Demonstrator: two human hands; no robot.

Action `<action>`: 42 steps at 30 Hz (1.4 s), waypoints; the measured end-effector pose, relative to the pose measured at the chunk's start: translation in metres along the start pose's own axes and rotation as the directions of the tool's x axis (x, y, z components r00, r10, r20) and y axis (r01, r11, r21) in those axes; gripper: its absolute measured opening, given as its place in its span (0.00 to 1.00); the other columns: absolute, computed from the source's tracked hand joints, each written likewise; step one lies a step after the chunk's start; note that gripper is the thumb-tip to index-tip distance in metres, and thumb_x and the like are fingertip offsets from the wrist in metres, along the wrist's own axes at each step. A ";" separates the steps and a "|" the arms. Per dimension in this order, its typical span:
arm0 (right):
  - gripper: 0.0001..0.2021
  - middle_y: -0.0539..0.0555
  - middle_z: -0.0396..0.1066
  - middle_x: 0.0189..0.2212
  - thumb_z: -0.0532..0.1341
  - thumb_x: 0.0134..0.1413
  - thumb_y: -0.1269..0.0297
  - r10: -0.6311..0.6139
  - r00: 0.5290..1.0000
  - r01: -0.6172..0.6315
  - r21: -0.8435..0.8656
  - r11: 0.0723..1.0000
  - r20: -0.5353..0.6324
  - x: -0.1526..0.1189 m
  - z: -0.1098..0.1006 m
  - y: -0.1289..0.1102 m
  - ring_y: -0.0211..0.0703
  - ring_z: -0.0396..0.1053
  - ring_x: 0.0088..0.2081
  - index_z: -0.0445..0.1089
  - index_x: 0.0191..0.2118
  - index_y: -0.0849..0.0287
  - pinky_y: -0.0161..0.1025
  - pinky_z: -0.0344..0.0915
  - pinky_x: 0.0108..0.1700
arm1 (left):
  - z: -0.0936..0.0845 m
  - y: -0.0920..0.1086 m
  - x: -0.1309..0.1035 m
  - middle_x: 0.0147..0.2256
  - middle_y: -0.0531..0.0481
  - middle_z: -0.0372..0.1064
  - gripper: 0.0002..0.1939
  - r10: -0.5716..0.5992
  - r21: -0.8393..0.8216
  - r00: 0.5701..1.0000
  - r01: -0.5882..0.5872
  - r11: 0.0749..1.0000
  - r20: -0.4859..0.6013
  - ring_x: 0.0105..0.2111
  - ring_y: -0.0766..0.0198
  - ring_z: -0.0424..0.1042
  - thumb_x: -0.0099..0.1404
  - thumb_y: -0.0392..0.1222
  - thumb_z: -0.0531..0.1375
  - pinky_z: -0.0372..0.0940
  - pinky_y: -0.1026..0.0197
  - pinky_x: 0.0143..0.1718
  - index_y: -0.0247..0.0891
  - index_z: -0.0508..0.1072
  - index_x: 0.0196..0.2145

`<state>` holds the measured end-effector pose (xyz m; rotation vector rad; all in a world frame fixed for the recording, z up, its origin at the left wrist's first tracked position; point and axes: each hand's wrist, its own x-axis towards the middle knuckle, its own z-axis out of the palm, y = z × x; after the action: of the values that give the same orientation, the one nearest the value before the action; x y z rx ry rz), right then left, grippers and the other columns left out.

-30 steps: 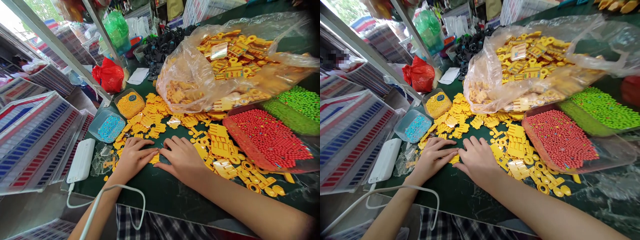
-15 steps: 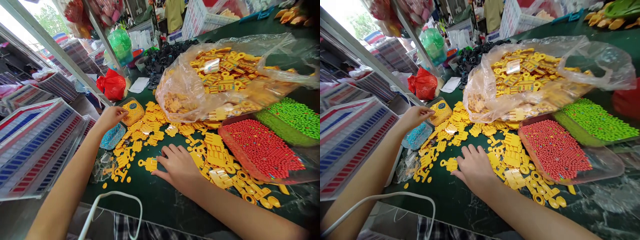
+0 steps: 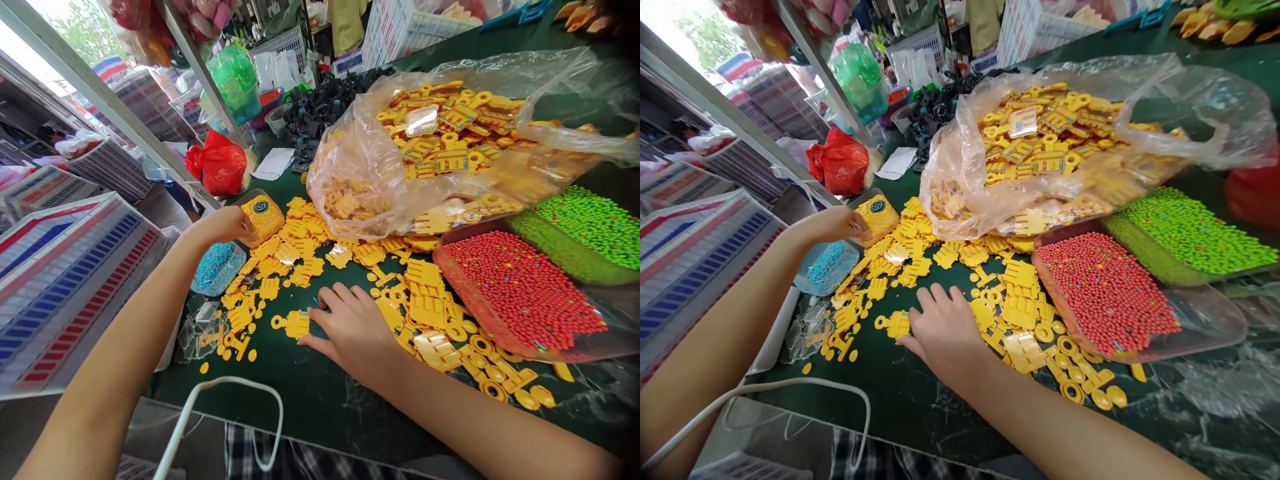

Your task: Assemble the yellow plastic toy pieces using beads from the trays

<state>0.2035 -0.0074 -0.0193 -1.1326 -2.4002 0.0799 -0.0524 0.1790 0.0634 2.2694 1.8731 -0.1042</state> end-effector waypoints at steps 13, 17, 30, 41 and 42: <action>0.16 0.51 0.72 0.31 0.68 0.48 0.47 -0.070 0.996 0.065 0.100 0.993 0.056 0.002 -0.009 0.007 0.44 0.62 0.37 0.76 0.32 0.56 0.41 0.50 0.36 | 0.091 0.084 -0.153 0.35 0.48 0.76 0.14 0.363 -0.186 0.817 -0.483 0.856 -0.448 0.38 0.60 0.72 0.70 0.49 0.57 0.66 0.56 0.41 0.44 0.81 0.34; 0.14 0.50 0.72 0.30 0.69 0.47 0.49 -0.077 0.997 0.074 0.091 0.993 0.032 0.001 -0.007 0.006 0.43 0.62 0.36 0.75 0.32 0.56 0.41 0.50 0.36 | 0.107 0.083 -0.159 0.38 0.47 0.77 0.15 0.373 -0.180 0.824 -0.481 0.858 -0.426 0.39 0.58 0.71 0.70 0.50 0.56 0.67 0.54 0.43 0.44 0.81 0.34; 0.14 0.49 0.70 0.28 0.71 0.45 0.51 -0.048 0.999 0.047 0.103 0.994 0.008 0.000 -0.002 0.007 0.42 0.60 0.33 0.74 0.29 0.56 0.40 0.47 0.33 | 0.105 0.077 -0.161 0.46 0.49 0.76 0.12 0.410 -0.210 0.830 -0.508 0.835 -0.378 0.41 0.58 0.67 0.69 0.47 0.57 0.67 0.54 0.44 0.50 0.80 0.45; 0.14 0.49 0.70 0.29 0.71 0.46 0.52 -0.054 0.999 0.054 0.083 0.995 0.002 -0.002 0.001 0.007 0.42 0.60 0.33 0.73 0.29 0.56 0.40 0.47 0.34 | 0.105 0.077 -0.160 0.49 0.49 0.75 0.12 0.422 -0.188 0.831 -0.508 0.840 -0.363 0.43 0.57 0.66 0.69 0.45 0.58 0.66 0.52 0.46 0.50 0.79 0.46; 0.14 0.49 0.70 0.28 0.71 0.46 0.51 -0.054 0.999 0.055 0.076 0.996 -0.009 -0.002 0.001 0.007 0.42 0.60 0.33 0.73 0.29 0.56 0.40 0.47 0.34 | 0.105 0.078 -0.161 0.48 0.49 0.75 0.12 0.424 -0.183 0.828 -0.511 0.840 -0.366 0.43 0.57 0.66 0.69 0.45 0.58 0.66 0.53 0.46 0.50 0.79 0.46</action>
<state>0.2089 -0.0043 -0.0227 -1.0308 -2.3990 0.1486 0.0001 -0.0108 -0.0021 2.5716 1.2650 0.5857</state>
